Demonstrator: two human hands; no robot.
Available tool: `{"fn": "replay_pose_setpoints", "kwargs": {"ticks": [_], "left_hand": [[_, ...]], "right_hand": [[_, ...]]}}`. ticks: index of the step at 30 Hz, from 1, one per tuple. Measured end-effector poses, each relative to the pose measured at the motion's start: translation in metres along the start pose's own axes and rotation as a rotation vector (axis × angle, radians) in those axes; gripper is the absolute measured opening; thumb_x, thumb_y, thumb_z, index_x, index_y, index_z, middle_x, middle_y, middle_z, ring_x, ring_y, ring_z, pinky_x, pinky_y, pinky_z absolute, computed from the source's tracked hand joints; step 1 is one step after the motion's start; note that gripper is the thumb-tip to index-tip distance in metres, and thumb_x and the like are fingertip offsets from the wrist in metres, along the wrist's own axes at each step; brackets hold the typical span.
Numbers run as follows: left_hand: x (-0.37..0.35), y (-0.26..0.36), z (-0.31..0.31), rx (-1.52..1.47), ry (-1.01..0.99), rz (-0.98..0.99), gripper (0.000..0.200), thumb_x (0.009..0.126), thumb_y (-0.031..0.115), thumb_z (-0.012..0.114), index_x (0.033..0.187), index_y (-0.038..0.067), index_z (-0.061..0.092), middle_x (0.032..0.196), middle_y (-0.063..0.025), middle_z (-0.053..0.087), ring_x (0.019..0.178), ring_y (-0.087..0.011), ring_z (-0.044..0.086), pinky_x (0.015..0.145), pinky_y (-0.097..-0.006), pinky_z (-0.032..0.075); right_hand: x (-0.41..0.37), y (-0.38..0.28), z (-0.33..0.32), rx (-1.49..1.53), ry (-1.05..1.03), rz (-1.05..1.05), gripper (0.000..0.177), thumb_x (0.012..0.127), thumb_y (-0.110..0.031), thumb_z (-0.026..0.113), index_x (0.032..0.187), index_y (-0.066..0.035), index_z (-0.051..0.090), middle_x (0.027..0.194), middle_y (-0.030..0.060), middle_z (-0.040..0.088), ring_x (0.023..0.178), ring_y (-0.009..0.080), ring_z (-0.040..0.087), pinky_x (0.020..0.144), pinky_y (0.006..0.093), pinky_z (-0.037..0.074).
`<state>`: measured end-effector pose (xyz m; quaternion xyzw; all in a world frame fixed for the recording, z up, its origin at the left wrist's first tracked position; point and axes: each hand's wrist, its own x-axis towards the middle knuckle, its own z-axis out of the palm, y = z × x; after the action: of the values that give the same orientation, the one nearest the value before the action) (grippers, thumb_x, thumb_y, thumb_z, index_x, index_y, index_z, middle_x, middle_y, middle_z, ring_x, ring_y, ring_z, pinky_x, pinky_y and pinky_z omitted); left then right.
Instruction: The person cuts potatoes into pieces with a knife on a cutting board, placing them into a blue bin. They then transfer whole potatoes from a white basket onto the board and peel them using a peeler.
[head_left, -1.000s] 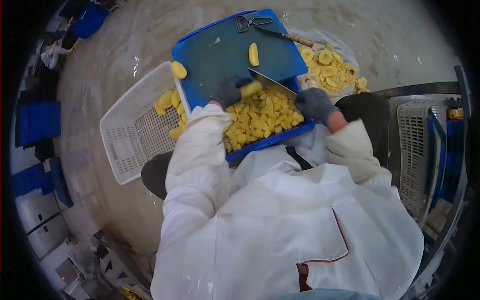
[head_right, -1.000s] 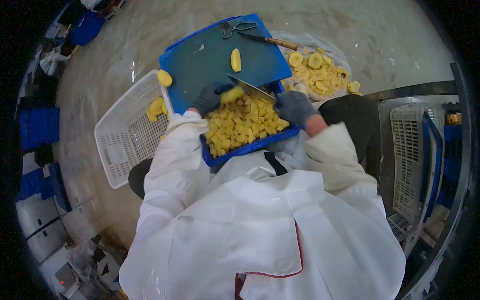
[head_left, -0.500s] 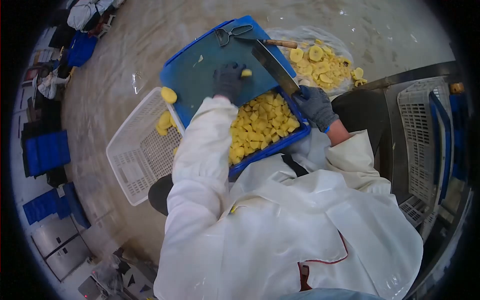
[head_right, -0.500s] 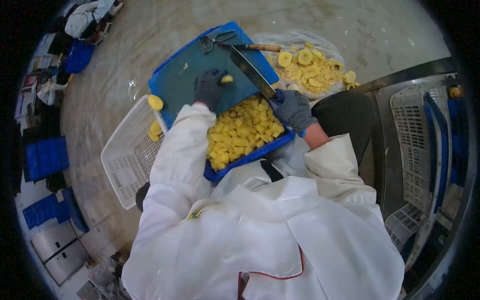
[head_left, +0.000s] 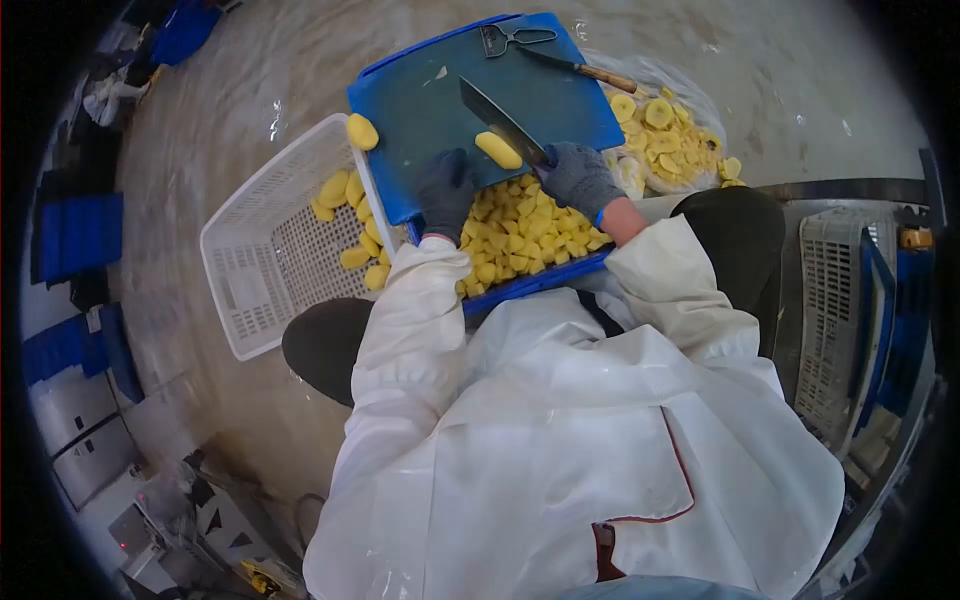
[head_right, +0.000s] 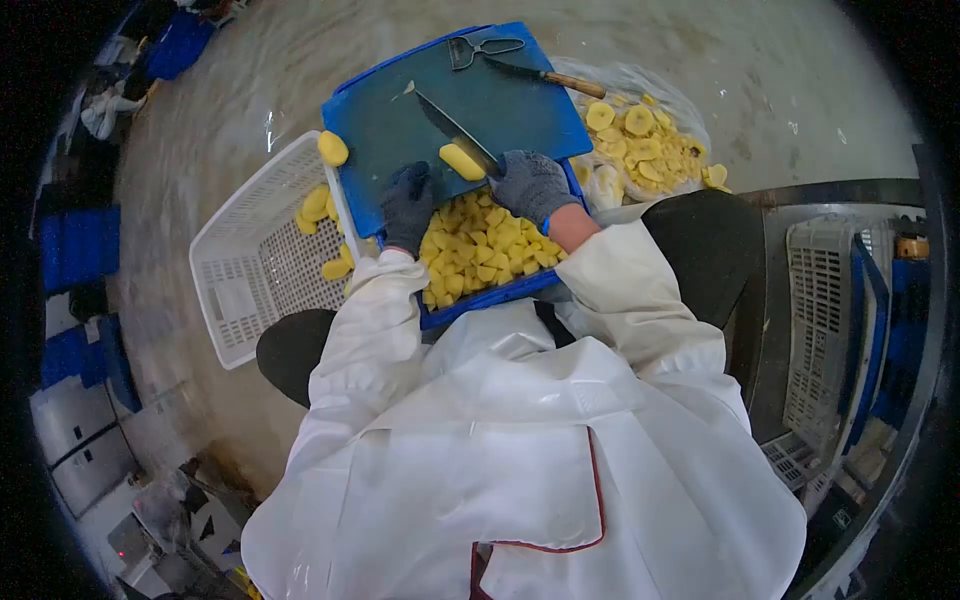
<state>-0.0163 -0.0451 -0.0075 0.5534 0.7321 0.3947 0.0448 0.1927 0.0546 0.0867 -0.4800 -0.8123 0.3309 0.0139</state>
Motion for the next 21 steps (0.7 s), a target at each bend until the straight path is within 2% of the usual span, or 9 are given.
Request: {"fn": "replay_pose_setpoints", "kwargs": {"ticks": [1,4,7,9,10,13,14,17,21], "left_hand": [[0.001,0.005,0.002,-0.032,0.022,-0.016,0.025,0.075,0.015,0.069,0.1,0.007,0.069,0.103,-0.0141,0.068,0.099,-0.0343,0.062,0.089,-0.042,0.048],[0.005,0.01,0.012,0.069,0.038,-0.014,0.025,0.076,0.017,0.068,0.1,0.009,0.069,0.101,-0.0143,0.068,0.096,-0.035,0.062,0.087,-0.0432,0.048],[0.009,0.015,0.017,-0.015,0.026,-0.031,0.031,0.077,0.02,0.067,0.106,0.011,0.067,0.11,-0.0127,0.066,0.099,-0.0358,0.061,0.088,-0.0435,0.047],[0.02,0.016,0.019,0.064,-0.019,0.097,0.036,0.077,0.024,0.067,0.111,0.013,0.065,0.118,-0.011,0.062,0.102,-0.0353,0.059,0.089,-0.045,0.046],[0.026,0.017,0.02,0.104,-0.042,0.16,0.039,0.077,0.026,0.067,0.114,0.014,0.064,0.122,-0.0102,0.061,0.104,-0.0351,0.058,0.089,-0.0457,0.046],[0.038,0.028,0.022,0.273,-0.297,0.221,0.045,0.075,0.031,0.067,0.118,0.017,0.061,0.128,-0.008,0.056,0.106,-0.0332,0.056,0.089,-0.049,0.044],[0.045,0.034,0.024,0.219,-0.348,0.098,0.043,0.074,0.035,0.068,0.114,0.019,0.062,0.122,-0.0083,0.058,0.105,-0.0314,0.057,0.087,-0.0514,0.044],[0.036,0.045,0.038,0.291,-0.297,-0.101,0.042,0.074,0.038,0.069,0.111,0.018,0.063,0.113,-0.0087,0.06,0.103,-0.032,0.057,0.086,-0.049,0.045],[0.023,0.031,0.042,0.121,-0.172,-0.055,0.044,0.073,0.038,0.072,0.11,0.016,0.064,0.104,-0.0099,0.062,0.101,-0.0325,0.058,0.085,-0.0449,0.047]], "right_hand": [[0.002,-0.008,-0.002,-0.019,-0.013,0.004,0.032,0.083,-0.036,0.062,0.093,-0.006,0.068,0.09,0.0193,0.067,0.091,0.0368,0.064,0.08,0.0465,0.05],[0.014,-0.011,0.004,-0.039,0.004,-0.002,0.032,0.084,-0.036,0.061,0.095,-0.007,0.068,0.086,0.0175,0.068,0.089,0.035,0.066,0.081,0.0454,0.051],[0.014,-0.014,0.0,-0.03,-0.028,0.037,0.033,0.084,-0.036,0.061,0.096,-0.006,0.067,0.08,0.0159,0.068,0.085,0.0336,0.067,0.081,0.0442,0.051],[0.009,-0.01,-0.002,0.006,-0.029,0.073,0.033,0.084,-0.035,0.061,0.096,-0.005,0.067,0.077,0.0159,0.068,0.083,0.033,0.067,0.081,0.0436,0.051],[0.006,-0.004,0.0,0.037,-0.007,0.087,0.033,0.084,-0.034,0.061,0.096,-0.004,0.067,0.075,0.0163,0.068,0.083,0.0329,0.068,0.081,0.0434,0.051],[-0.009,-0.007,-0.011,0.136,-0.018,0.177,0.033,0.084,-0.032,0.062,0.092,-0.001,0.067,0.073,0.0179,0.068,0.082,0.0324,0.068,0.08,0.0437,0.052],[-0.013,-0.009,-0.016,0.171,-0.031,0.215,0.033,0.084,-0.031,0.062,0.09,0.0,0.067,0.073,0.0186,0.067,0.082,0.0322,0.068,0.08,0.0439,0.052],[-0.013,0.003,-0.006,0.177,0.048,0.241,0.032,0.084,-0.03,0.061,0.084,0.002,0.067,0.073,0.0212,0.066,0.082,0.0333,0.068,0.08,0.0447,0.052],[-0.012,0.017,0.003,0.077,0.123,0.121,0.032,0.083,-0.031,0.061,0.085,0.001,0.068,0.082,0.024,0.067,0.086,0.0366,0.066,0.08,0.0463,0.052]]}}
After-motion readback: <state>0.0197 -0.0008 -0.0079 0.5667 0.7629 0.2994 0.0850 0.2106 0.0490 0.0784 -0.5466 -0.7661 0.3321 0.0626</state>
